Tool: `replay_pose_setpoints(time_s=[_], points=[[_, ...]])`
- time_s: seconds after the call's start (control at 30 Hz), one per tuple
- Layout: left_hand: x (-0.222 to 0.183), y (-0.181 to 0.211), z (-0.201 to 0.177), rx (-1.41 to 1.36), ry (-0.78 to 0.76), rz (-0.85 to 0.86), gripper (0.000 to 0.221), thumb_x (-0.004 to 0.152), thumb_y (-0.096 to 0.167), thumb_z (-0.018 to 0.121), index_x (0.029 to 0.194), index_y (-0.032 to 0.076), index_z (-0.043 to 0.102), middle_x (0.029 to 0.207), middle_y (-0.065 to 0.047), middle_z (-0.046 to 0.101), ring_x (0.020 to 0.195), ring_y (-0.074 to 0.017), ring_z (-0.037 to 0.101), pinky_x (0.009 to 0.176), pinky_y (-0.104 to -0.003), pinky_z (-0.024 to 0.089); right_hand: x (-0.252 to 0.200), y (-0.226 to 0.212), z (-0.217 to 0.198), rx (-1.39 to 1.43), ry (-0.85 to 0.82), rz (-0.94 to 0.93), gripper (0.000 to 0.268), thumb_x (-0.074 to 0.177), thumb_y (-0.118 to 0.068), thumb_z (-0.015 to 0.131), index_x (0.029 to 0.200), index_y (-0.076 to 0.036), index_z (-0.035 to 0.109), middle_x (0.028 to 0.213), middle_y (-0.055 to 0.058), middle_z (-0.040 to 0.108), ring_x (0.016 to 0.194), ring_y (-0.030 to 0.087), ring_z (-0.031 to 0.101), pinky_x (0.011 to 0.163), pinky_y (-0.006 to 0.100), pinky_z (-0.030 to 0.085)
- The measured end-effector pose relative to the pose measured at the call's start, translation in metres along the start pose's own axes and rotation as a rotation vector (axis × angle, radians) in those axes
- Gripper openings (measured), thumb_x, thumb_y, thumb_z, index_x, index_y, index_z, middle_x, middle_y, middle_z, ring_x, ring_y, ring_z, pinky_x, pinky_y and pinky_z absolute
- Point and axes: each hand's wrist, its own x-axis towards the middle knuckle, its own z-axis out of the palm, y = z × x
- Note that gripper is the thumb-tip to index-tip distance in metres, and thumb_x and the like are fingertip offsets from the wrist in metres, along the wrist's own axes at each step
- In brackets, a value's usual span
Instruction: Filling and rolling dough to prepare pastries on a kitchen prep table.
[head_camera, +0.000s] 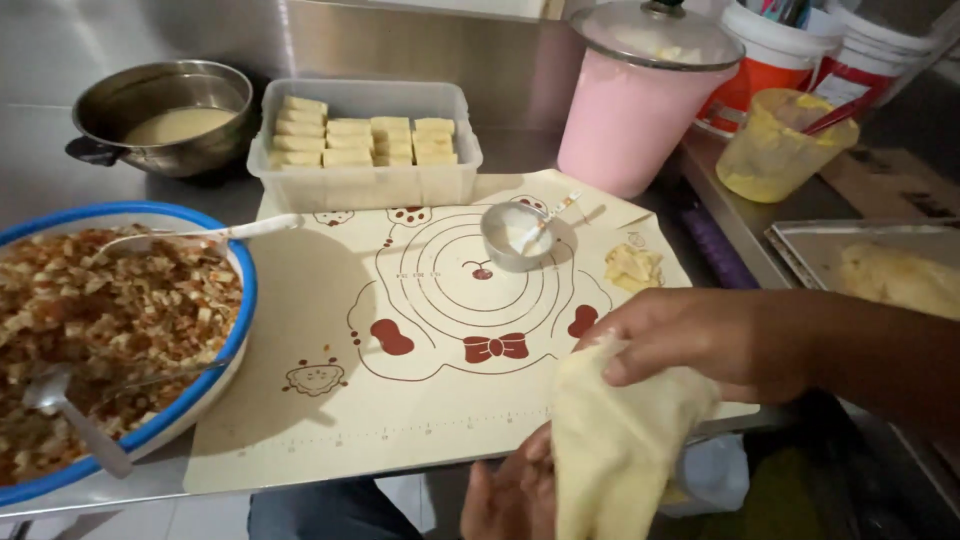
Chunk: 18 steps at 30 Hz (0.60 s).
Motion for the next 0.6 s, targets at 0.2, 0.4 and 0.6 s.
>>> replay_pose_setpoints(time_s=[0.2, 0.4, 0.6], points=[[-0.008, 0.095, 0.053, 0.389, -0.253, -0.058, 0.077, 0.096, 0.032, 0.079, 0.148, -0.01, 0.041, 0.142, -0.022, 0.061, 0.13, -0.0308, 0.061, 0.111, -0.04, 0.048, 0.017, 0.046, -0.029, 0.282, -0.052, -0.276, 0.06, 0.078, 0.007, 0.063, 0.138, 0.012, 0.07, 0.122, 0.037, 0.084, 0.096, 0.049, 0.078, 0.077, 0.053, 0.057], [0.019, 0.158, 0.101, 1.127, -0.044, -0.071, 0.027, 0.097, 0.022, 0.068, 0.109, -0.001, 0.073, 0.088, 0.001, 0.068, 0.078, -0.0085, 0.057, 0.07, -0.024, 0.043, 0.083, 0.097, -0.04, 0.554, -0.131, -0.744, 0.055, 0.084, -0.001, 0.066, 0.138, -0.001, 0.061, 0.121, 0.023, 0.076, 0.096, 0.04, 0.077, 0.068, 0.065, 0.065], [0.029, 0.19, 0.131, 1.298, 0.122, -0.212, 0.036, 0.098, 0.016, 0.06, 0.129, 0.002, 0.073, 0.105, -0.01, 0.08, 0.09, -0.0183, 0.074, 0.082, -0.032, 0.059, 0.144, 0.108, -0.032, 0.546, -0.213, -0.871, 0.035, 0.093, 0.0, 0.062, 0.127, 0.008, 0.065, 0.117, 0.024, 0.074, 0.102, 0.036, 0.073, 0.089, 0.049, 0.059]])
